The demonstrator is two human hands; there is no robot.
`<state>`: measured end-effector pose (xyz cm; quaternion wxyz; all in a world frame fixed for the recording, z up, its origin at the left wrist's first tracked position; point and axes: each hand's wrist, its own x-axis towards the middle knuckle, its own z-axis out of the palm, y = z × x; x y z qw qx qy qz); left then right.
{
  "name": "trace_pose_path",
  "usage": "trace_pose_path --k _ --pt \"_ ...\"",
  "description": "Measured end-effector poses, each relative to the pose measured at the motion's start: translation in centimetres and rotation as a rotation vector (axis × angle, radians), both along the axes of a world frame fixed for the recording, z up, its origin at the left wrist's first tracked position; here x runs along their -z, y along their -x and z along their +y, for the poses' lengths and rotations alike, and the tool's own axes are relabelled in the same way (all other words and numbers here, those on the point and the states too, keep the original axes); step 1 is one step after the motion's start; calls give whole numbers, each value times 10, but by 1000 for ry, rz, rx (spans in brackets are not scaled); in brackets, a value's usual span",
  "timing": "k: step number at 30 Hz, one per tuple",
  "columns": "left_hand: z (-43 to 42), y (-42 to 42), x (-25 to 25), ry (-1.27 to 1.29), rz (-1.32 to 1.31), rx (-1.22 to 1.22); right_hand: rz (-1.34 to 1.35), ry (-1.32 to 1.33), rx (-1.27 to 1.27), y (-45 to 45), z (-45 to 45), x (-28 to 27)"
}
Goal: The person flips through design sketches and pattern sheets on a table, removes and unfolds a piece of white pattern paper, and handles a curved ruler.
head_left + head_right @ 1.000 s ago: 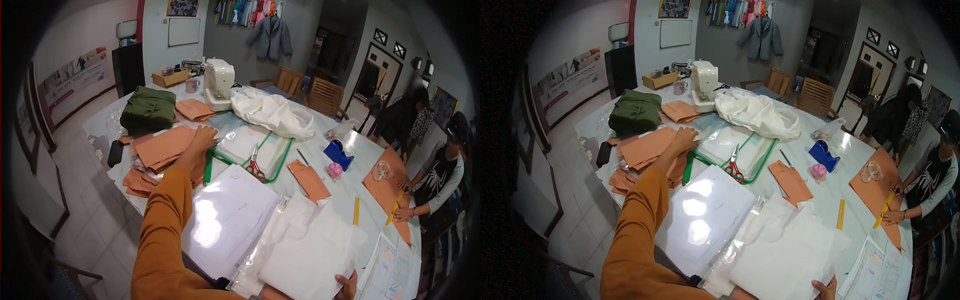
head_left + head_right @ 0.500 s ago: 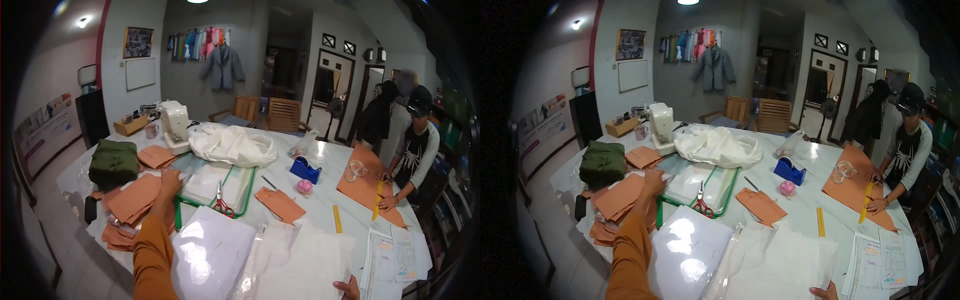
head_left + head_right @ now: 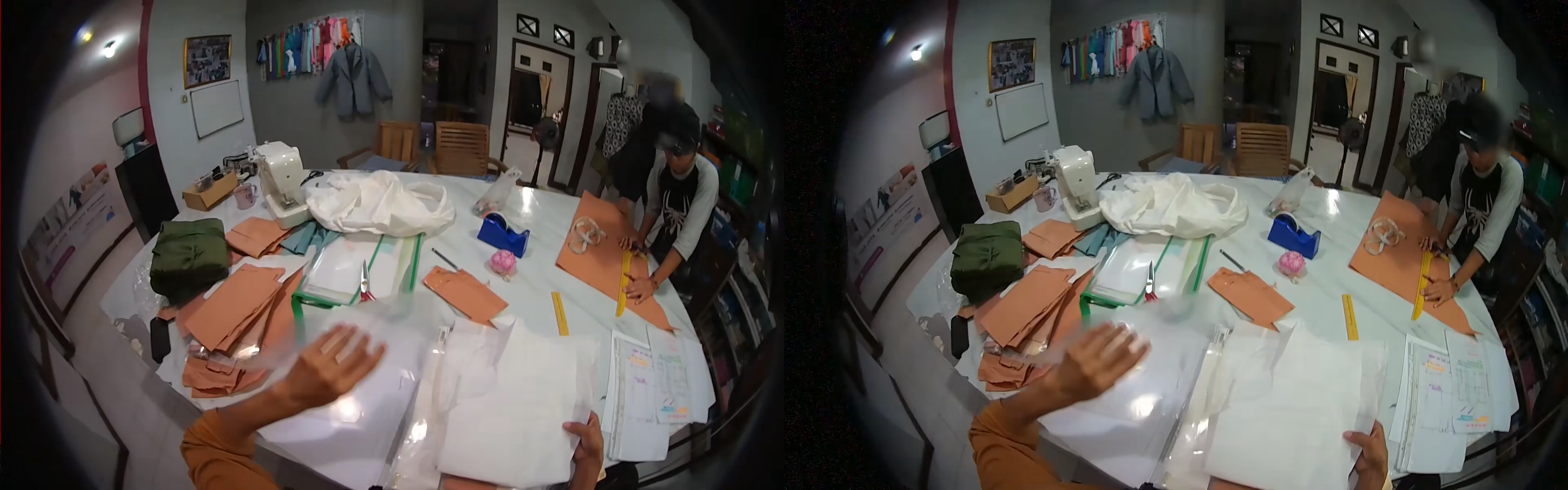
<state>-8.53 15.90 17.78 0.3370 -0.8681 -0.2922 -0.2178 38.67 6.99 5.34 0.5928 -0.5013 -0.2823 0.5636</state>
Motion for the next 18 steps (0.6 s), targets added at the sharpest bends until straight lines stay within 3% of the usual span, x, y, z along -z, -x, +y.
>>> trace_pose_path --k 4,9,12,16,18 --pt "-53 -13 23 198 13 298 -74 -4 119 0 -4 -1" --pt "-98 2 56 1121 -267 318 -176 58 158 -3 -17 -6" --pt "-113 -4 55 1132 -409 82 -125 32 144 14 -19 -19" --pt "-112 -35 77 937 -485 -16 -113 28 87 20 -22 -16" --pt "-112 -67 77 911 -346 -156 -124 31 105 20 -26 -18"
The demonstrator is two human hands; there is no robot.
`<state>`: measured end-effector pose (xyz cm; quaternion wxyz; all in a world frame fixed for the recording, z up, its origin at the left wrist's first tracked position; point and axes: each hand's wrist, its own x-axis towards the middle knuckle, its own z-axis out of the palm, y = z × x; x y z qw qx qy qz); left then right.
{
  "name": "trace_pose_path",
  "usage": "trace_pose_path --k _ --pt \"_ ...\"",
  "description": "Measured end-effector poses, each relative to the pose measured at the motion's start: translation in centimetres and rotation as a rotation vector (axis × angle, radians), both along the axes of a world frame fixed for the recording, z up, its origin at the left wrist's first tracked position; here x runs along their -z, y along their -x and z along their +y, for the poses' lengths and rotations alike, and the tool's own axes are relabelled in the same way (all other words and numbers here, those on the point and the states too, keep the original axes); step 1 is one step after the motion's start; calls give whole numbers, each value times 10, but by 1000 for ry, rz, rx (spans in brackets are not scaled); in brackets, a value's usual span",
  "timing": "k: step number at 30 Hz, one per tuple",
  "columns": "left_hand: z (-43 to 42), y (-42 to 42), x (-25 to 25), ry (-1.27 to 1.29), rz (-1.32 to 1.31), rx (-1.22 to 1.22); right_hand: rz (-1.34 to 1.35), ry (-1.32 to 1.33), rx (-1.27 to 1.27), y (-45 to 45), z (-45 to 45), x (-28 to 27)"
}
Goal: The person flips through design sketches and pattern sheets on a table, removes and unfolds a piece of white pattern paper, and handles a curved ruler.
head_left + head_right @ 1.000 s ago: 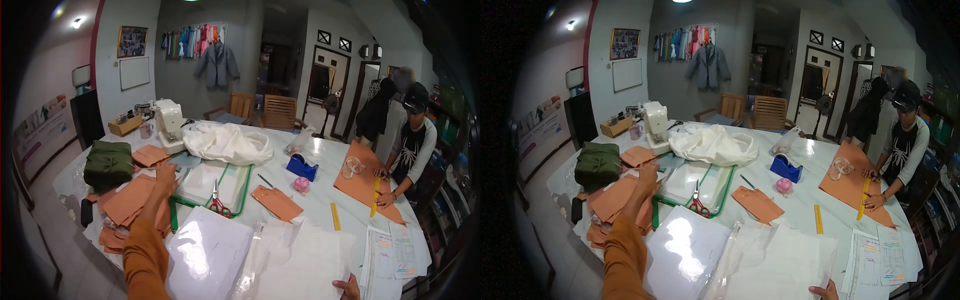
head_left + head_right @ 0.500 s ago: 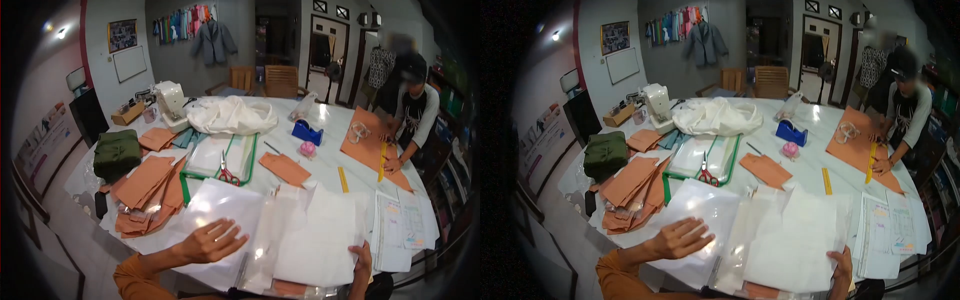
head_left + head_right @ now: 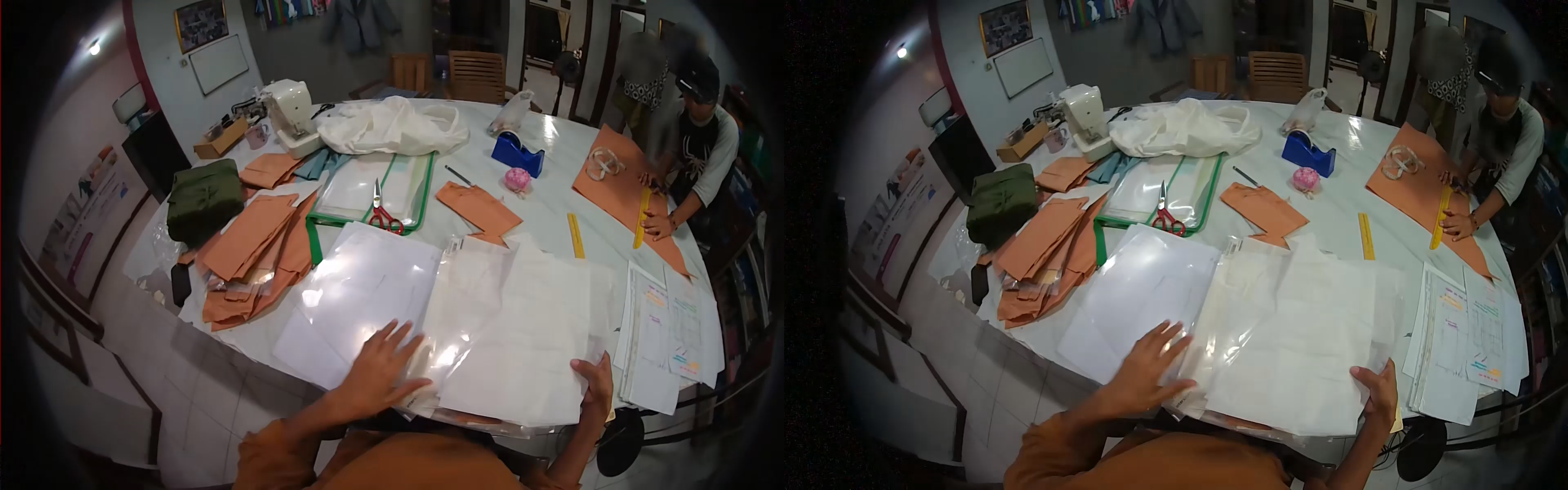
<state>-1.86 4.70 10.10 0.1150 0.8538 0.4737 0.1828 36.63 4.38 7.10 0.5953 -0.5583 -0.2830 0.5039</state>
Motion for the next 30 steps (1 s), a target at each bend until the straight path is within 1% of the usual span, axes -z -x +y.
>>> trace_pose_path --k 1,5,8,12,15,18,20,21,22,24,25,28,29,30 --pt "1 -11 -1 -1 89 -29 -6 1 21 -2 -5 -1" --pt "1 -33 14 124 239 147 -89 2 126 -32 -26 6" --pt "4 -18 14 171 307 316 -80 -169 50 -43 -41 -9" --pt "2 11 -17 376 185 501 -64 -119 56 -51 -52 -12" --pt "4 32 -25 379 59 576 -17 -89 17 -45 -52 -5" --pt "-3 28 -19 485 -113 169 -47 9 -62 -31 -48 -2" --pt "-7 4 -16 228 -145 2 -90 82 -128 -23 -43 -2" --pt "-6 -9 -8 112 -162 -85 -68 36 -143 -22 -42 -1" --pt "-6 -21 -2 -3 -179 -174 -68 43 -151 -24 -42 1" --pt "-6 -42 7 -153 -82 -210 -76 61 -159 -33 -44 1" --pt "-8 -49 13 -110 -136 -212 -110 23 -78 -31 -48 -3" --pt "-10 -58 19 -119 57 -199 -102 -30 126 -36 -60 -16" --pt "-11 -57 21 -37 68 -194 -177 3 78 -46 -61 -20" --pt "-10 -56 22 -23 81 -171 -210 1 109 -55 -63 -18"
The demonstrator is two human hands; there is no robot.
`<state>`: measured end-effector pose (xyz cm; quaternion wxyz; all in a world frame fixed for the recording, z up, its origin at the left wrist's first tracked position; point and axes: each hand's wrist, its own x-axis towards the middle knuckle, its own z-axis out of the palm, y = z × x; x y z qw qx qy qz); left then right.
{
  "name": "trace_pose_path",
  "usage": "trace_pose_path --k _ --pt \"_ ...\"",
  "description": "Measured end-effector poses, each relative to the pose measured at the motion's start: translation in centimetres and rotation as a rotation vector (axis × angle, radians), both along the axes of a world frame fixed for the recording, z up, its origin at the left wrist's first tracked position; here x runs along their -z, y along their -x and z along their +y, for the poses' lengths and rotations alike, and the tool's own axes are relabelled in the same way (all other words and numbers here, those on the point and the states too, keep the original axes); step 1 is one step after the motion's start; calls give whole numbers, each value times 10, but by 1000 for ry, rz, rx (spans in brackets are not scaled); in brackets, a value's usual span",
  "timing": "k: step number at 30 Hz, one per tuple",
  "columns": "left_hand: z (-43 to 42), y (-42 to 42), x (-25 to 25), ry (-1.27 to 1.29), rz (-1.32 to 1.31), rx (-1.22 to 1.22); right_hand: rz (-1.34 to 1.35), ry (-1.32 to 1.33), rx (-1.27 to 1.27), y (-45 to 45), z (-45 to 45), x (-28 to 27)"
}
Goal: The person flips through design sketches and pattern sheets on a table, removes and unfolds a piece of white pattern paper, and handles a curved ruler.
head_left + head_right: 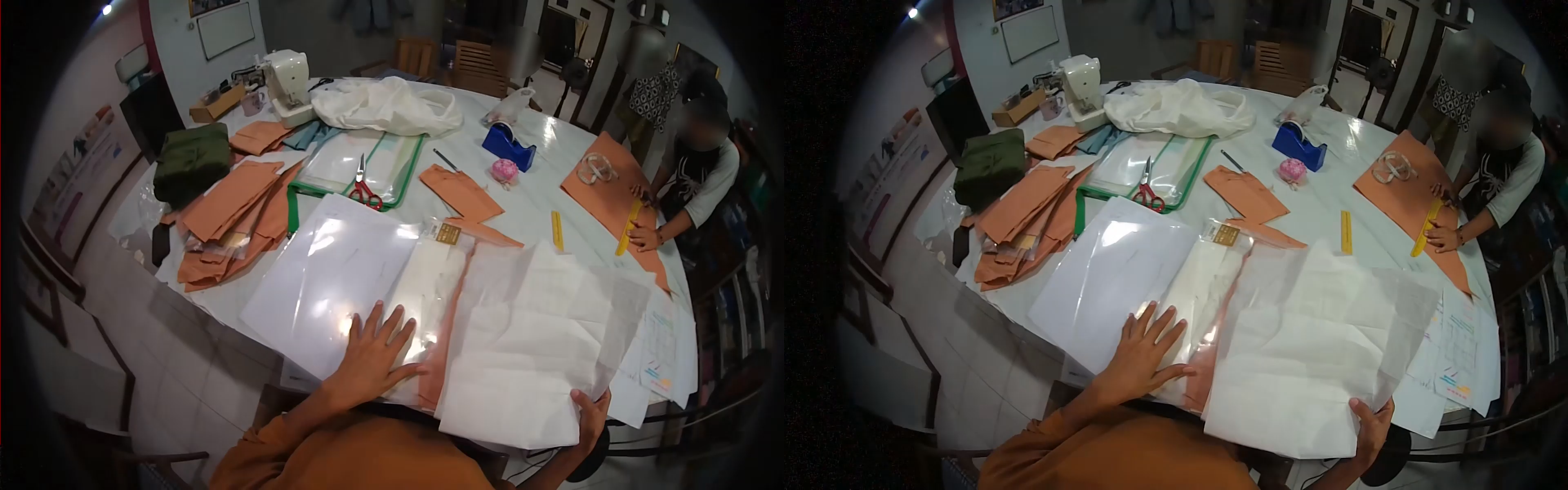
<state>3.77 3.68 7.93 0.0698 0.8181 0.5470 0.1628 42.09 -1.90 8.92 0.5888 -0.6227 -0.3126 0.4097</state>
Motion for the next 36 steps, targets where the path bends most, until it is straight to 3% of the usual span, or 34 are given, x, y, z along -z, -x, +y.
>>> trace_pose_path --k 2,3,6,7,10,12,17,27,31,33,36 --pt "2 7 -1 32 35 36 -54 -7 52 -10 -1 11" --pt "5 11 -2 -81 34 63 -34 -5 41 -10 -1 11" --pt "8 14 -13 78 -80 -15 31 14 32 -6 0 15" --pt "11 11 -8 -97 -82 -33 52 24 57 -2 1 18" --pt "9 -3 -12 -104 19 -160 71 119 151 9 0 25" --pt "9 -4 7 -201 32 -206 145 46 105 31 4 8" --pt "7 -1 0 -72 -72 -250 252 13 -122 29 16 29" --pt "13 23 18 -117 -87 -225 263 -34 -200 39 20 33" --pt "8 25 -3 -253 -256 -291 83 -2 -174 2 19 8" --pt "9 40 -3 -362 -216 -267 70 -244 -185 -38 19 -5" --pt "3 38 -22 -232 -222 -338 -174 -438 -9 -125 10 -24"
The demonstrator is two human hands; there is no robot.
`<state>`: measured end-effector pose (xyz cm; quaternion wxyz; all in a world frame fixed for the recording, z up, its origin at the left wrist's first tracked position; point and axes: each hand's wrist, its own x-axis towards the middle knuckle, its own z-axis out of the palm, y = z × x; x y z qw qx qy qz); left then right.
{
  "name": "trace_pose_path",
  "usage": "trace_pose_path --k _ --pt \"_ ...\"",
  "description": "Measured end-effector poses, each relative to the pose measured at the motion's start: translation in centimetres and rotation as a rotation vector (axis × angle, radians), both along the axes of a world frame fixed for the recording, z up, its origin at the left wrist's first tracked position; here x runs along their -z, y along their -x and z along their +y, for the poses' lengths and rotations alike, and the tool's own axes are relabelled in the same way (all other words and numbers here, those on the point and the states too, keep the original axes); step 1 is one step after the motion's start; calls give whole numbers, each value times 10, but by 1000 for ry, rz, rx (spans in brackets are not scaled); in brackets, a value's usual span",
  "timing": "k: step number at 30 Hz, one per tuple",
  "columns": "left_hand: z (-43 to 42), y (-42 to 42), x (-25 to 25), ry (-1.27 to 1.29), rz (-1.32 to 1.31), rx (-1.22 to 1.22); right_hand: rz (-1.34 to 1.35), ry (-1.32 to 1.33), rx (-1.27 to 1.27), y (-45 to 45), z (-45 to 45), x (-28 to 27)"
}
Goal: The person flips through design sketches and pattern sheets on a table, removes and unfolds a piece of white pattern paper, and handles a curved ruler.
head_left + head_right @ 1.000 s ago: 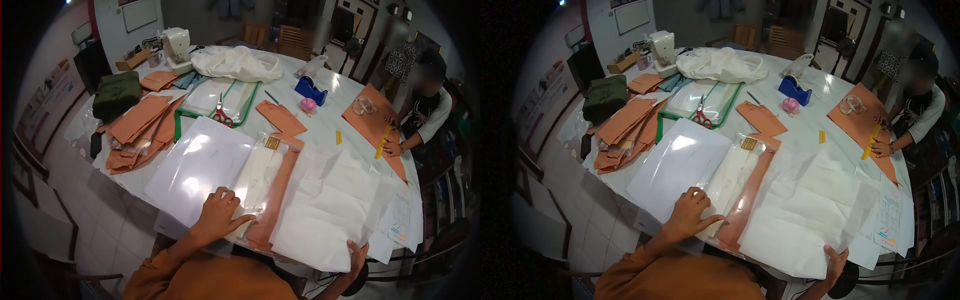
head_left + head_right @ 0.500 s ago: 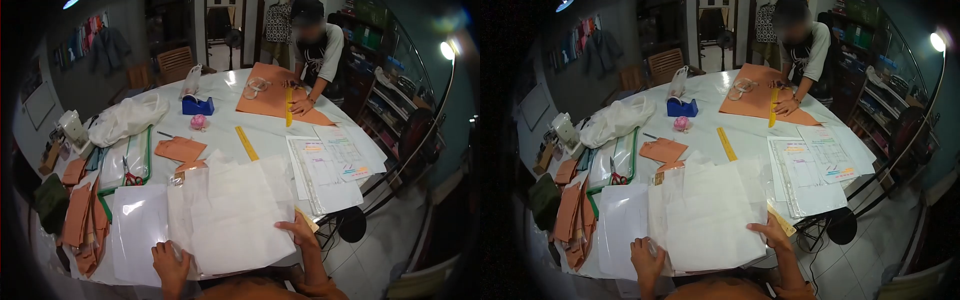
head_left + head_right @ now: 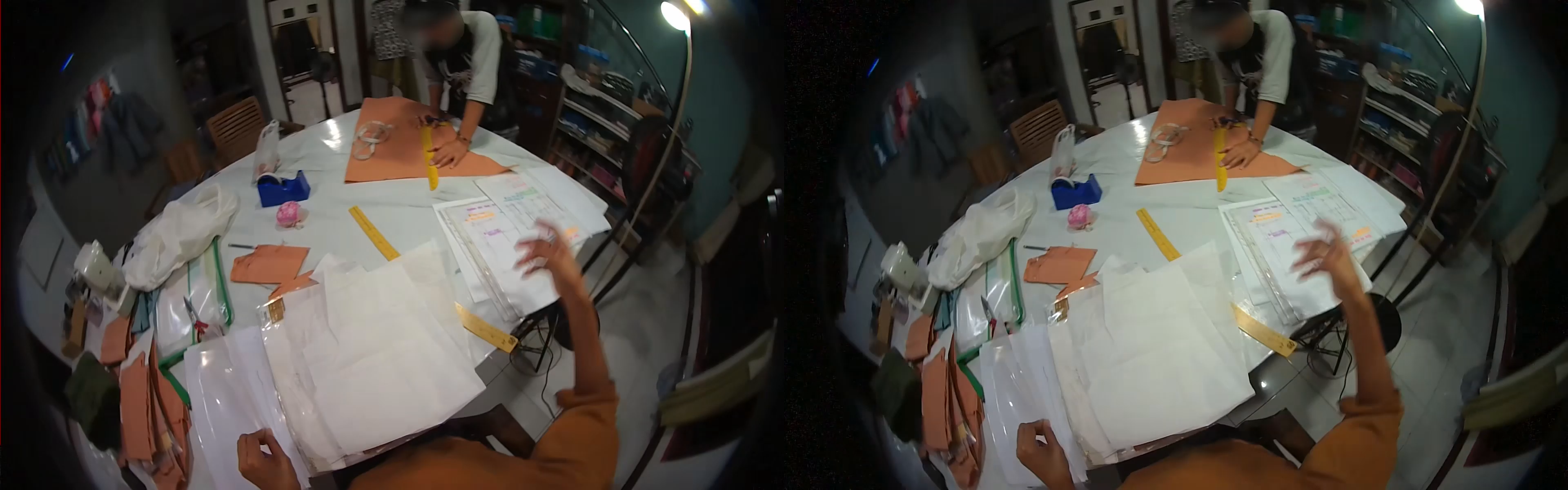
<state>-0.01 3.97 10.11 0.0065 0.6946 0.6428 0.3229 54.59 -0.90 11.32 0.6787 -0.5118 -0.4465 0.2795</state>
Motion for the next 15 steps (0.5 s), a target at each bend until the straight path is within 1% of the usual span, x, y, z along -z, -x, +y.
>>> trace_pose_path --k 1,2,3,4,5,6,8,10,11,12,14,15 --pt "7 -6 0 -207 0 79 -3 33 191 -20 -5 -24" --pt "12 -8 9 -157 -97 101 -47 -46 373 -56 -10 -30" --pt "16 -6 23 -107 -191 123 -50 -232 550 -84 -16 -40" --pt "20 -5 34 -53 -283 141 -149 -356 711 -115 -29 -50" --pt "21 -9 41 -95 -349 153 -183 -389 872 -142 -48 -63" --pt "21 -10 45 -45 -394 150 -218 -420 1025 -165 -71 -72" --pt "22 -9 52 56 -492 123 -285 -359 1338 -203 -118 -81" --pt "24 -5 56 88 -551 173 -477 16 1761 -247 -166 -70" --pt "25 -5 53 93 -581 192 -812 150 1943 -311 -208 -33" --pt "26 -3 52 100 -608 215 -1130 289 2179 -371 -248 3" --pt "29 2 61 156 -610 219 -275 449 1811 -299 -241 -37" --pt "30 5 65 187 -606 228 116 499 1570 -274 -244 -50"
